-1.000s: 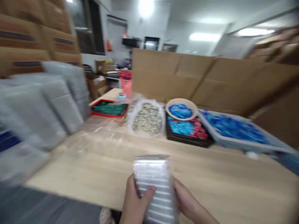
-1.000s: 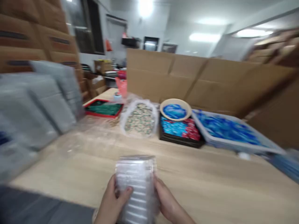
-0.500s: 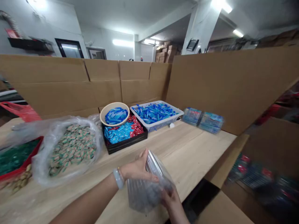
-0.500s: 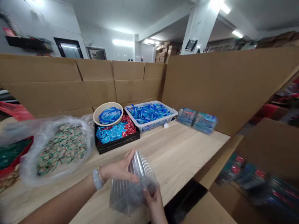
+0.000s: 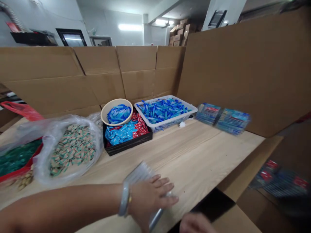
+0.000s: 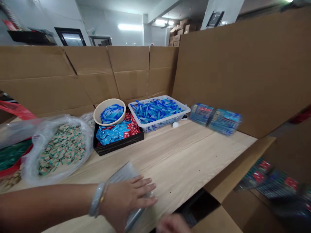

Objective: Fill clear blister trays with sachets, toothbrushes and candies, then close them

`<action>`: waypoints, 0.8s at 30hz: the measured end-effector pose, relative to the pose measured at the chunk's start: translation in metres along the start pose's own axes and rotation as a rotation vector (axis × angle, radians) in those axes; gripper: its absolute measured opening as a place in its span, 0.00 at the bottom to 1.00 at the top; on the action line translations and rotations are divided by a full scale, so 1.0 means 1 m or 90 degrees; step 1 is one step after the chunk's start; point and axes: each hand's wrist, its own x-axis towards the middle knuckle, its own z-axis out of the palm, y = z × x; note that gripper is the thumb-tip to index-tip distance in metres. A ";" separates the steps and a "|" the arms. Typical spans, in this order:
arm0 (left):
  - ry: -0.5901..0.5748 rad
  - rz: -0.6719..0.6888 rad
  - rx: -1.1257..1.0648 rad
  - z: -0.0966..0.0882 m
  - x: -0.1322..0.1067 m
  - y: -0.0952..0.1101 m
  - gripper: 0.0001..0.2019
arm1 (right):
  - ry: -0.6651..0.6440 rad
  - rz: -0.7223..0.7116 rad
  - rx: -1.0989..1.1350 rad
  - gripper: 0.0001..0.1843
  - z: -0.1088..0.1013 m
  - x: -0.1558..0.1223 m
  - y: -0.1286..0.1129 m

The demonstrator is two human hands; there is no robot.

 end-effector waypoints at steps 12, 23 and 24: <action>0.323 -0.522 0.008 0.068 -0.004 0.003 0.47 | -0.256 0.129 0.300 0.15 0.045 0.099 -0.026; 0.292 -0.338 0.028 0.064 -0.024 -0.013 0.39 | -0.143 0.068 0.002 0.07 0.041 0.093 -0.043; 0.287 -0.328 0.027 0.064 -0.026 -0.015 0.39 | -0.087 0.064 -0.003 0.08 0.031 0.090 -0.038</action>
